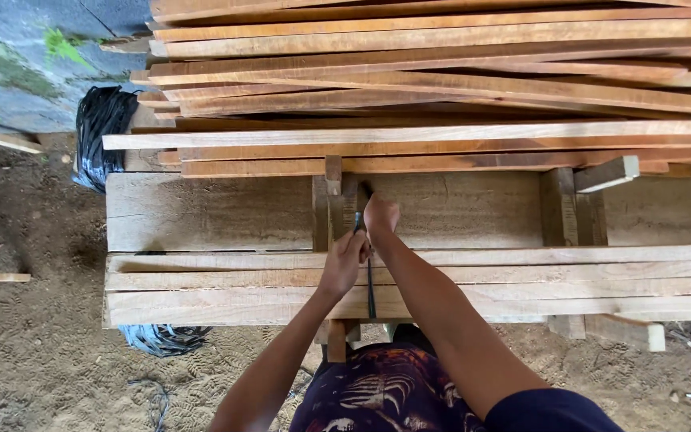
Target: The recorder is bundling several thin wooden planks together using black ties.
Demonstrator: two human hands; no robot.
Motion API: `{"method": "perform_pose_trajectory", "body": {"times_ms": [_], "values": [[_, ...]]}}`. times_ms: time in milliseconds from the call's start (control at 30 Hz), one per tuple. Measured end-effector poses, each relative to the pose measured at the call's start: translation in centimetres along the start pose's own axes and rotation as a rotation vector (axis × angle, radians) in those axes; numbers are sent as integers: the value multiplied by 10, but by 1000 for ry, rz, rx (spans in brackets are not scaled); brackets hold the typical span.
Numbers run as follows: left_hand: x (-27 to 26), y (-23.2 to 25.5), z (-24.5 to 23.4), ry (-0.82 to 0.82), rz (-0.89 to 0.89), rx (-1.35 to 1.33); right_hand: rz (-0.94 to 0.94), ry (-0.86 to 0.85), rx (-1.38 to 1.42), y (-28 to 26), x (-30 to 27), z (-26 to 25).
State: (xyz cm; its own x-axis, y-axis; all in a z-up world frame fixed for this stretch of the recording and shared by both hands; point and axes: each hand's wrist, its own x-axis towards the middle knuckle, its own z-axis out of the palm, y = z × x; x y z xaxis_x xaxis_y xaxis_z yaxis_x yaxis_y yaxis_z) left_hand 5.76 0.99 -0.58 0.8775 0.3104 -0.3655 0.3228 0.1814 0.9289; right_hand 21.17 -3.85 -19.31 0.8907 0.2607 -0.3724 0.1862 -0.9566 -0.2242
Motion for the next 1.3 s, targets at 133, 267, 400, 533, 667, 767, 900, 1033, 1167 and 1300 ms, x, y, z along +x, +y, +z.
{"method": "perform_pose_trajectory", "body": {"times_ms": [133, 267, 400, 533, 667, 767, 900, 1033, 1167, 1300], "values": [[-27, -6, 13, 46, 78, -33, 534, 83, 1029, -13, -25, -38], [-27, -25, 6, 56, 69, -244, 231, -97, 358, -22, -43, -60], [-20, -42, -11, -34, 182, -198, -32, -118, -197, -23, -37, -51], [-13, -72, -10, -12, 294, -154, -84, -163, -104, -2, 9, 24], [-22, -43, -13, -1, 390, -48, 216, -165, 289, -6, 11, 28], [-21, -27, -16, 1, 399, -73, 492, -157, 703, 0, 9, 32], [-8, -54, -18, 0, 418, -152, 527, -228, 741, 1, 2, 32], [-5, -49, -19, 3, 387, -131, 574, -233, 692, -16, -11, 0], [-7, -50, -17, -25, 407, -143, 629, -132, 786, 5, 3, 38], [-11, -70, -17, -24, 394, -45, 591, -108, 886, -6, 1, 11]]}}
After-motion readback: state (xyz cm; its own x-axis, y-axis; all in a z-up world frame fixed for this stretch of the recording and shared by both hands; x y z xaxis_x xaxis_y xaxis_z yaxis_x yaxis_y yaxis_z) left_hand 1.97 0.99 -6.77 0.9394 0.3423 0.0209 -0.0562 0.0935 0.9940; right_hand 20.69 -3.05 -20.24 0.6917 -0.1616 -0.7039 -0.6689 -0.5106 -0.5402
